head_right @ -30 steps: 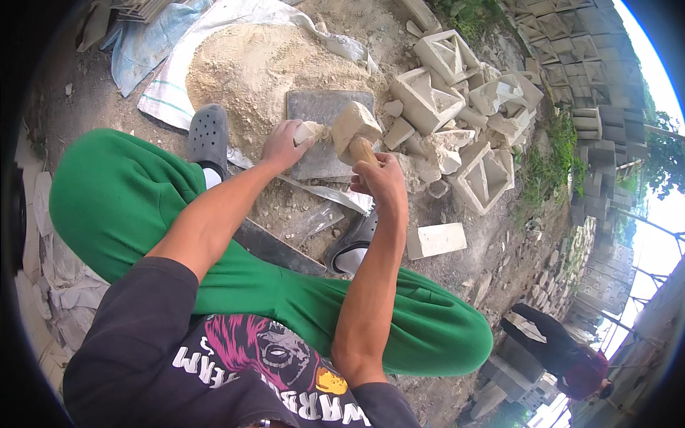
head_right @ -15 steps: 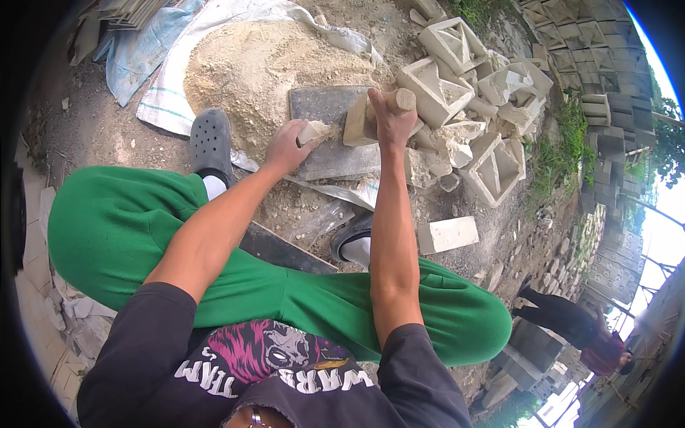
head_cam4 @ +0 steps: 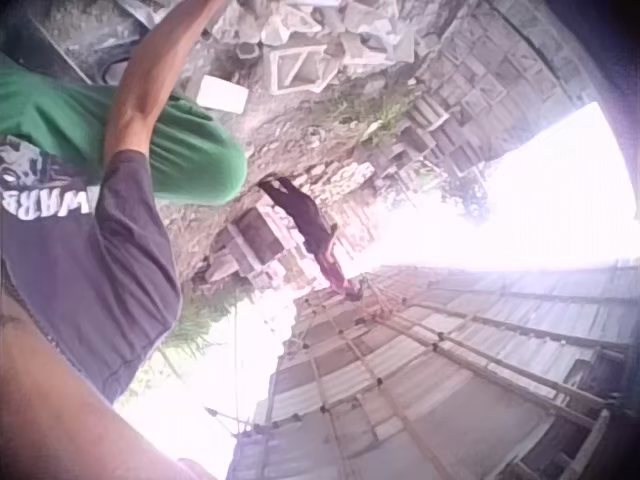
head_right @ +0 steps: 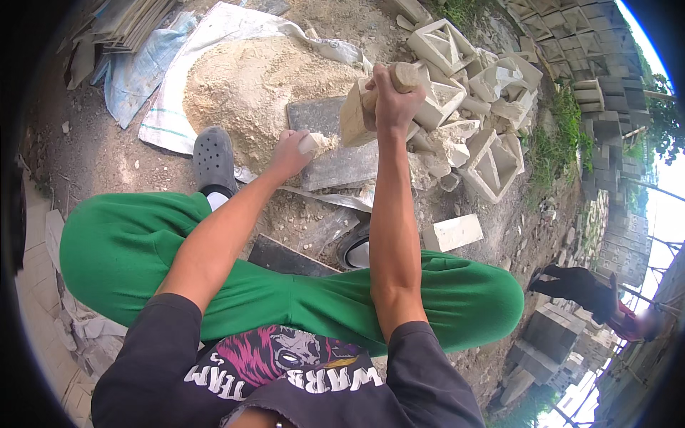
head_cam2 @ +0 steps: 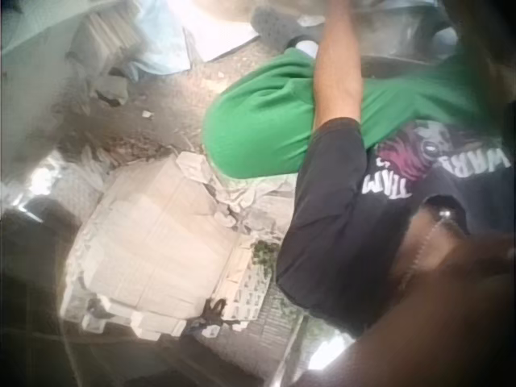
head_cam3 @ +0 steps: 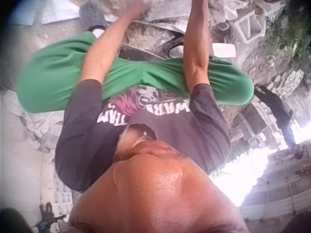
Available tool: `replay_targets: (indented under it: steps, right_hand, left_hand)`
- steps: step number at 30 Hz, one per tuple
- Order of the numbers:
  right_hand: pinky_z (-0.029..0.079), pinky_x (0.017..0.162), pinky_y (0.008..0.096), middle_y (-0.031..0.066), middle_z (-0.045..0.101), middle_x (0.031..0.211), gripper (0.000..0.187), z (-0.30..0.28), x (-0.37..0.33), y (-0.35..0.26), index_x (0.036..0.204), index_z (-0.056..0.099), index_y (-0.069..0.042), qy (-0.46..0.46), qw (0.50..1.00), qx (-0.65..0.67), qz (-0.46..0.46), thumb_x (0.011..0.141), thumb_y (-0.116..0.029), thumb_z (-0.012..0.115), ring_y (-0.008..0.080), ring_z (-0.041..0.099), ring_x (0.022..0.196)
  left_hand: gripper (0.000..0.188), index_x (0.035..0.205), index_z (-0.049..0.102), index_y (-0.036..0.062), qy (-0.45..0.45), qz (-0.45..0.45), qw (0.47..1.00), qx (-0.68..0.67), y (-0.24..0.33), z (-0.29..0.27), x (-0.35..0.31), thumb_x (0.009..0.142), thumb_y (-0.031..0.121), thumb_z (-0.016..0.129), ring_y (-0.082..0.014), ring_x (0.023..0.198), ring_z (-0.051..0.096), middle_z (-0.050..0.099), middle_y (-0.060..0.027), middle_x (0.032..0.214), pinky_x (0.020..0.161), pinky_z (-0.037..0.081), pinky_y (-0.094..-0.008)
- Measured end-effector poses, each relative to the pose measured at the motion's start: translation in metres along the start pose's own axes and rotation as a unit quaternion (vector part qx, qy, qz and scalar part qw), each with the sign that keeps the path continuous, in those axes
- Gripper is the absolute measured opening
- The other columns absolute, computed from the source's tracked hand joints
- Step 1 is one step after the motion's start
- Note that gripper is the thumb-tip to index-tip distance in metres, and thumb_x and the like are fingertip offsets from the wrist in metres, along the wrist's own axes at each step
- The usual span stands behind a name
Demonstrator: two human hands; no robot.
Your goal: The person sits on the ground and uses a wooden mallet to repeatedly strike a small stone block placed on a flat surface. The person adjusts the stone's position occasionally while continuing to chip away at it.
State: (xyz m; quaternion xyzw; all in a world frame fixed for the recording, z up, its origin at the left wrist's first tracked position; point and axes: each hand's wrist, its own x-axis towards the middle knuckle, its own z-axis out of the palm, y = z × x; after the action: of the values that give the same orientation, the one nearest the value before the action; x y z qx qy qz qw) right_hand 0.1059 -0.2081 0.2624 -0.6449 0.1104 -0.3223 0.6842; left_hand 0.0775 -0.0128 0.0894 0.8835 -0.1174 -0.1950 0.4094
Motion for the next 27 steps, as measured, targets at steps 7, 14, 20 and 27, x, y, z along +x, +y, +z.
replay_targets:
  steps: [7,14,20,27]
  right_hand:
    - [0.053,0.058,0.0319,0.0098,0.062,0.07,0.014,0.0,-0.031,0.038,0.088,0.06,0.003,-0.014,0.999,-0.037,0.006,0.079,-0.003,0.068,0.0186,0.061,0.058]
    - [0.052,0.06,0.0279,0.0057,0.065,0.066,0.008,-0.01,-0.03,0.041,0.076,0.062,0.0,0.017,0.999,-0.031,0.02,0.08,-0.005,0.067,0.0138,0.064,0.059]
    - [0.052,0.059,0.0275,0.0049,0.065,0.065,0.005,0.006,-0.028,0.0,0.076,0.063,-0.001,0.021,1.0,0.013,-0.011,0.077,-0.002,0.067,0.0129,0.064,0.058]
    - [0.053,0.059,0.0282,0.0042,0.065,0.069,0.01,-0.015,-0.04,0.068,0.077,0.062,-0.002,0.008,0.997,-0.054,0.063,0.076,-0.006,0.071,0.0124,0.064,0.061]
  left_hand:
    - [0.057,0.135,0.058,0.0079,-0.013,0.005,1.0,0.011,-0.006,0.001,0.005,0.081,0.017,0.072,-0.0351,0.114,0.058,0.051,-0.0157,0.126,0.098,0.049,-0.0404]
    - [0.056,0.135,0.058,0.0071,-0.005,0.017,1.0,0.013,-0.004,-0.003,0.007,0.081,0.015,0.072,-0.0354,0.113,0.059,0.051,-0.0171,0.128,0.098,0.049,-0.0406]
    - [0.056,0.134,0.058,0.0052,-0.01,0.005,1.0,0.024,-0.006,0.0,0.004,0.08,0.016,0.073,-0.0357,0.113,0.058,0.054,-0.0191,0.124,0.098,0.048,-0.0392]
    - [0.059,0.134,0.058,0.0036,-0.019,0.027,0.998,0.057,-0.009,0.001,0.008,0.079,0.018,0.077,-0.036,0.116,0.057,0.055,-0.0206,0.125,0.101,0.046,-0.0384]
